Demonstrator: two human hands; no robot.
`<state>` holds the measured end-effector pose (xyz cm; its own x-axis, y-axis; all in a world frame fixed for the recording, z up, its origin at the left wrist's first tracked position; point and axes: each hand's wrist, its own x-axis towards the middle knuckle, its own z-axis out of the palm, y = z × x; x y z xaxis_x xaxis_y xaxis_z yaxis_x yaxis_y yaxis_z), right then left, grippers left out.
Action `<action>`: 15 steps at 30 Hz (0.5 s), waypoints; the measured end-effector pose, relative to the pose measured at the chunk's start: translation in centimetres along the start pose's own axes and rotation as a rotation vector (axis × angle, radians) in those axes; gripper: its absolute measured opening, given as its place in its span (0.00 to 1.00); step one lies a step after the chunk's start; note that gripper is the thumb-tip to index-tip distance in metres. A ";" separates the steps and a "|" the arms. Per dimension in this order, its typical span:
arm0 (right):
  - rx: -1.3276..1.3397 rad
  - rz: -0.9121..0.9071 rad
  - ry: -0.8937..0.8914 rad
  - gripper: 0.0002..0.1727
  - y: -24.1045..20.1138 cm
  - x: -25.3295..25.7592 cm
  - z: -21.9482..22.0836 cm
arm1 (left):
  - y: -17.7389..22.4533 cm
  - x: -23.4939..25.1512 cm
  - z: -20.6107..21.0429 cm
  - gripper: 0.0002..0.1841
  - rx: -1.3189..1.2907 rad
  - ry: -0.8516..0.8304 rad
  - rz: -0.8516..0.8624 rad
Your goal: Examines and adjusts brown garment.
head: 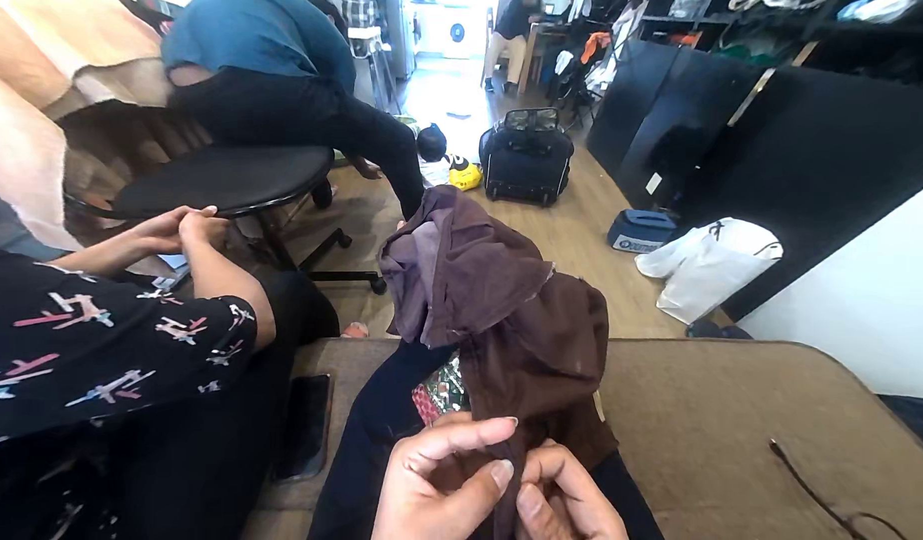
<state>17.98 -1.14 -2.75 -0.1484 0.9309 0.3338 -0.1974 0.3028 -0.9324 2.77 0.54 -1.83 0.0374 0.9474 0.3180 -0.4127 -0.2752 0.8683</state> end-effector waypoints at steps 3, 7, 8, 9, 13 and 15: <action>0.004 0.002 -0.004 0.04 -0.2 0.0 0.1 | 0.0 0.0 -0.2 0.18 0.047 -0.008 0.037; 0.029 -0.003 -0.003 0.04 -0.1 0.0 0.1 | 0.3 -0.1 -0.1 0.18 0.135 -0.010 0.096; 0.033 -0.005 -0.003 0.04 -0.1 0.1 0.2 | 0.3 -0.1 -0.1 0.18 0.158 -0.007 0.117; 0.032 -0.007 -0.003 0.04 -0.1 0.1 0.2 | 0.4 -0.2 0.0 0.18 0.181 -0.007 0.140; -0.015 -0.024 0.006 0.04 -0.1 0.2 0.1 | 0.6 -0.2 -0.2 0.17 0.257 -0.027 0.195; -0.045 -0.043 0.015 0.05 0.1 0.3 -0.1 | 0.7 -0.1 -0.4 0.18 0.258 -0.053 0.193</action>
<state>18.03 -0.84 -2.79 -0.1257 0.9199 0.3715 -0.1598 0.3508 -0.9227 2.16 0.28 -1.45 0.0310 0.8657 0.4995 -0.1731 -0.4876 0.8558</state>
